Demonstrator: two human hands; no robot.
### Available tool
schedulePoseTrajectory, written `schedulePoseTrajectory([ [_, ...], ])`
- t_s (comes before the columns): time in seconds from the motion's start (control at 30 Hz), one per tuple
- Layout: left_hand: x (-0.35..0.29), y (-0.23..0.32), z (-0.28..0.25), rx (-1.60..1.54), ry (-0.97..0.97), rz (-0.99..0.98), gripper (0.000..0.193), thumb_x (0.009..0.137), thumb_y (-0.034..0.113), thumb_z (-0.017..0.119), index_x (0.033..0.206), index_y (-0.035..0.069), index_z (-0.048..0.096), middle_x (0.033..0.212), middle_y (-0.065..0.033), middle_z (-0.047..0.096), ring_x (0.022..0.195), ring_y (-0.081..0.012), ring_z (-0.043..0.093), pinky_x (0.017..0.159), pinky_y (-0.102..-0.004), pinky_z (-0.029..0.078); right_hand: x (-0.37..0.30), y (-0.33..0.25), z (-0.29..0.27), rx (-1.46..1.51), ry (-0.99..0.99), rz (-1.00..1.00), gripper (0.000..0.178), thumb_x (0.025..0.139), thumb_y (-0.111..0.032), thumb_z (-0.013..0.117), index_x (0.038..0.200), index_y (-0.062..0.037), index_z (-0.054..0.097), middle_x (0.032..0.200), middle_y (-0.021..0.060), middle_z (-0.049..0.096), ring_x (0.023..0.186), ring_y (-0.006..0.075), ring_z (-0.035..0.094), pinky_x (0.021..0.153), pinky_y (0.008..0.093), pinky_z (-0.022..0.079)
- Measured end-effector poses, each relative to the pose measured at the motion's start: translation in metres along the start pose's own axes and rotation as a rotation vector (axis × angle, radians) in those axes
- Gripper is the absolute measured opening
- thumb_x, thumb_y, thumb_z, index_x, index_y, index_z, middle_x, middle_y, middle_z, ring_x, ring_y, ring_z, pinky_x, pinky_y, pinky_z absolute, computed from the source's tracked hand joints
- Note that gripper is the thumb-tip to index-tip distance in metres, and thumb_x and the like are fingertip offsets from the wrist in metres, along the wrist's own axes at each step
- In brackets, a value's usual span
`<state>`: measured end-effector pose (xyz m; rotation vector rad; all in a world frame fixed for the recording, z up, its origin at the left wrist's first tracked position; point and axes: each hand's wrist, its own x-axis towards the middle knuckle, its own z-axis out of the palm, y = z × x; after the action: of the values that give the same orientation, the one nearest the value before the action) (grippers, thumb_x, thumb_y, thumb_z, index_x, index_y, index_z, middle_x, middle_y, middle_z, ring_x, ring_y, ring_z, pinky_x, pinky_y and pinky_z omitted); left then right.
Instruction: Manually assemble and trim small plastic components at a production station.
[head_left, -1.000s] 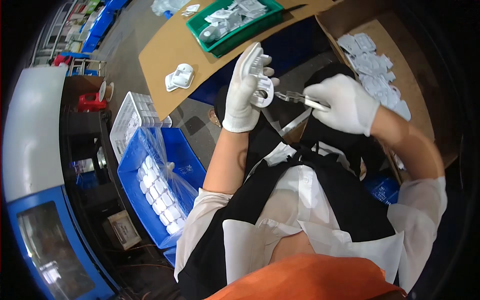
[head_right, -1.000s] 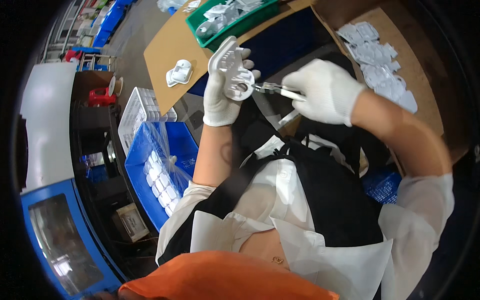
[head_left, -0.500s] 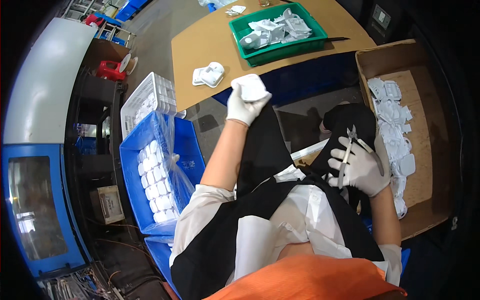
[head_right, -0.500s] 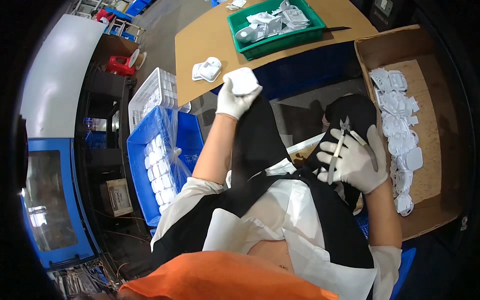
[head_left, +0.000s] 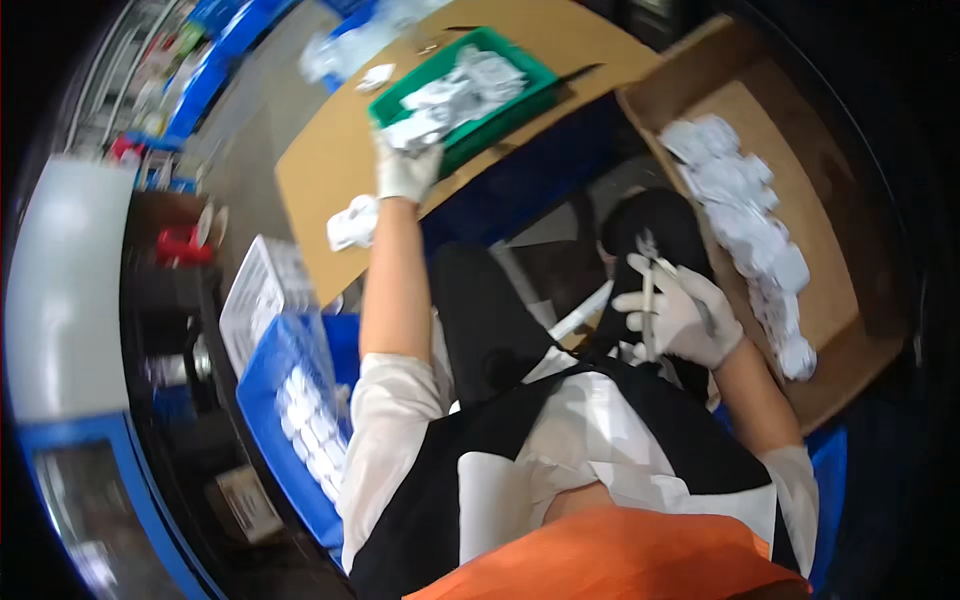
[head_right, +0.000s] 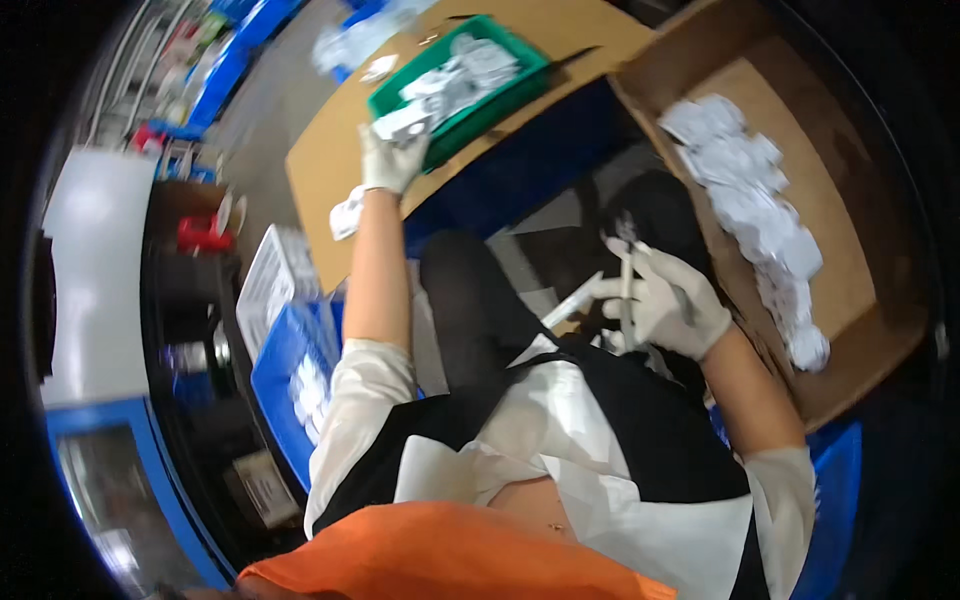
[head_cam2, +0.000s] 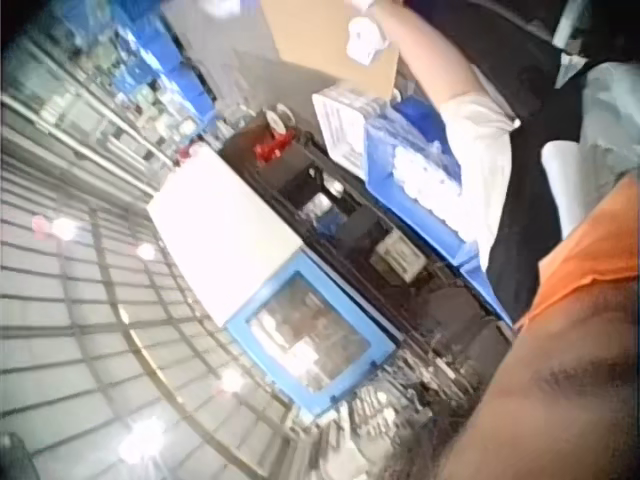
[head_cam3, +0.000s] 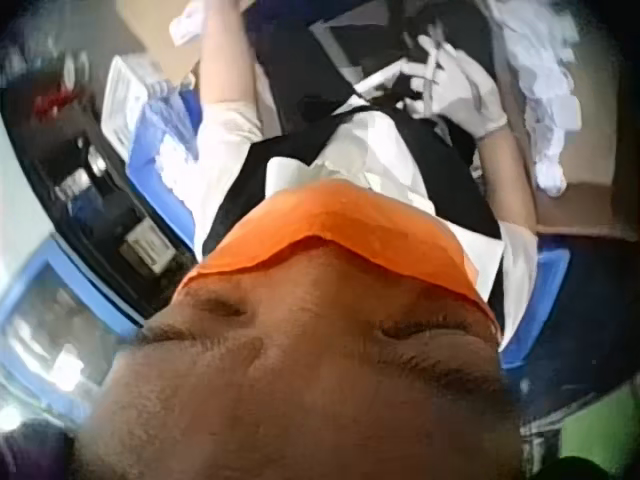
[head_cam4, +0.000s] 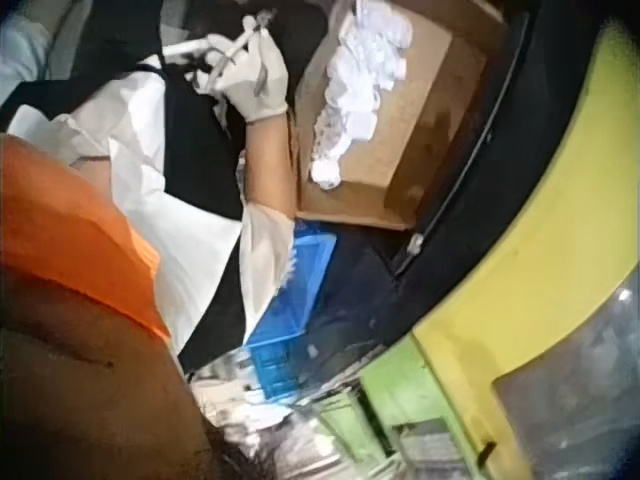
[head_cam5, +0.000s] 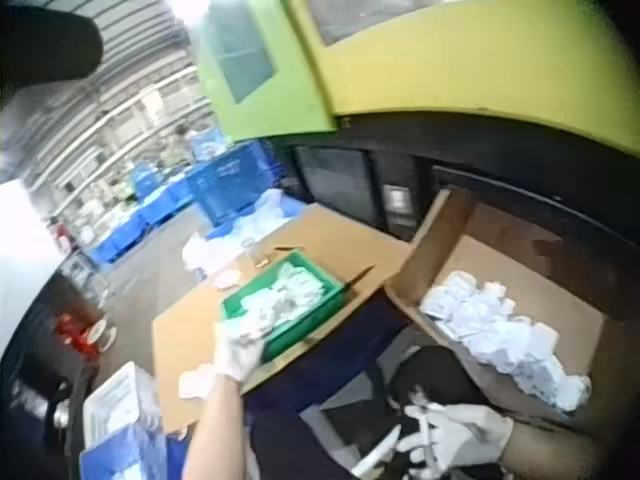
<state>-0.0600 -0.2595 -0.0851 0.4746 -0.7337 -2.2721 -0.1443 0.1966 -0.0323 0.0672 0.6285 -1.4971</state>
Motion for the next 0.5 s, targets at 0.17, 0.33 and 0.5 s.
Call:
schedulePoseTrajectory([
  [0.17,-0.029,-0.014,0.008,0.534,0.145,-0.056,0.053,0.098,0.037,0.044,0.138,0.002,0.039,0.144,-0.016,0.04,0.129,-0.0334,0.042,0.108,-0.0435,0.037,-0.011,-0.008,-0.021,-0.06,0.188,-0.159,0.057,0.089,-0.025,0.06,0.137,-0.0083,0.037,0.117,0.0157,0.059,0.097,0.0203,0.061,0.075,0.043,0.054],
  [0.33,-0.088,-0.056,-0.01,0.571,0.252,-0.249,0.045,0.094,0.034,0.056,0.124,0.001,0.05,0.12,-0.0118,0.058,0.106,-0.0256,0.058,0.092,-0.0377,0.049,-0.053,-0.046,-0.074,-0.45,0.636,-0.444,0.058,0.08,-0.007,0.065,0.132,-0.0043,0.04,0.106,0.0092,0.059,0.082,0.0133,0.059,0.058,0.0282,0.052],
  [0.5,-0.128,-0.088,-0.013,0.529,0.165,-0.424,0.043,0.095,0.034,0.054,0.123,0.002,0.054,0.119,-0.013,0.059,0.109,-0.0273,0.057,0.093,-0.0414,0.049,-0.075,-0.135,-0.206,-1.518,1.546,-0.381,0.055,0.075,-0.027,0.066,0.124,-0.0064,0.052,0.113,0.0158,0.06,0.093,0.0321,0.063,0.075,0.0413,0.052],
])
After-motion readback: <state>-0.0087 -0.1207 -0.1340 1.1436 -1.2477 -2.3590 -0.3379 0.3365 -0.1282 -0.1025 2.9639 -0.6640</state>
